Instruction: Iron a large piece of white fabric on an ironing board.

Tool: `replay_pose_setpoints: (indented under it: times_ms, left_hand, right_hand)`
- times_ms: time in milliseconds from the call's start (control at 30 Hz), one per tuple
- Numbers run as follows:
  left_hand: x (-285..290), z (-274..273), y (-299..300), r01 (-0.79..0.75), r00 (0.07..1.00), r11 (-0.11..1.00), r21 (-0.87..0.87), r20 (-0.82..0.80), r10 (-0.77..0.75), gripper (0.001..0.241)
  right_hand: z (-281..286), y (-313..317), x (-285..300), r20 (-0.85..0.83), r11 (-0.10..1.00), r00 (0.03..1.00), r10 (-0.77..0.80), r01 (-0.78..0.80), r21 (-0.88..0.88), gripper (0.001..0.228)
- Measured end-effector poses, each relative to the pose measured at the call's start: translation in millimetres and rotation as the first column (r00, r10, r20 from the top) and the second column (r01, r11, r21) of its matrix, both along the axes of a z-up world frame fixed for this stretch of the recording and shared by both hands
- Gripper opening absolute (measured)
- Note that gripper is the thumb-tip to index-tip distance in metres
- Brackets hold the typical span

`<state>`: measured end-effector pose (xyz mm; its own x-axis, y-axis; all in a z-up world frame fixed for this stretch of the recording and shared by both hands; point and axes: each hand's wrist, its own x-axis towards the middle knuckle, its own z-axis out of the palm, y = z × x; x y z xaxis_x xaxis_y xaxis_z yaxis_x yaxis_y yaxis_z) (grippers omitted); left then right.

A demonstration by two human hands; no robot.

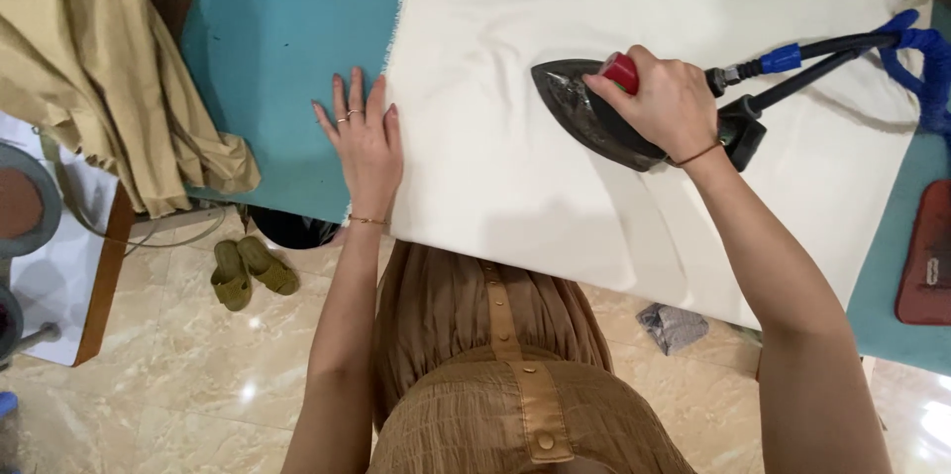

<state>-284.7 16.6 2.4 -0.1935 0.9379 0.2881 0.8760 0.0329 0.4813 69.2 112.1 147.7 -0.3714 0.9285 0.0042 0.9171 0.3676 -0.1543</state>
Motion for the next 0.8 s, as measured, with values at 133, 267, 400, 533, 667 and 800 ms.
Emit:
replay_pose_setpoints:
  times_ms: [133, 267, 400, 533, 667, 800]
  left_hand:
    - [-2, -9, 0, -0.011, 1.000, 1.000, 0.029, -0.003, 0.011, 0.040]
    - [-2, -1, 0, -0.007, 0.998, 0.999, 0.034, 0.067, 0.004, 0.038]
    - [-4, -11, 1, -0.021, 0.998, 0.999, 0.036, 0.055, 0.019, 0.036]
    - [-5, -10, 1, -0.027, 0.998, 0.999, 0.039, 0.062, 0.024, 0.036]
    - [-8, -16, 5, -0.056, 0.988, 0.998, 0.040, 0.146, 0.050, 0.036]
    - [-4, -2, 7, -0.069, 0.995, 0.998, 0.011, 0.071, 0.068, 0.043]
  right_hand:
    - [-2, -2, -1, 0.018, 0.999, 1.000, 0.004, -0.005, 0.044, 0.057]
    - [0, -5, -2, 0.038, 0.998, 0.999, -0.015, 0.013, 0.056, 0.057]
    - [-2, -4, -2, 0.047, 0.998, 0.999, -0.021, 0.018, 0.064, 0.057]
    - [1, -5, -4, 0.039, 0.998, 0.999, -0.027, 0.025, 0.055, 0.056]
    - [0, -5, -2, 0.047, 0.997, 0.999, -0.018, 0.014, 0.076, 0.057]
    - [0, -5, -3, 0.043, 0.996, 0.999, -0.020, 0.016, 0.088, 0.057]
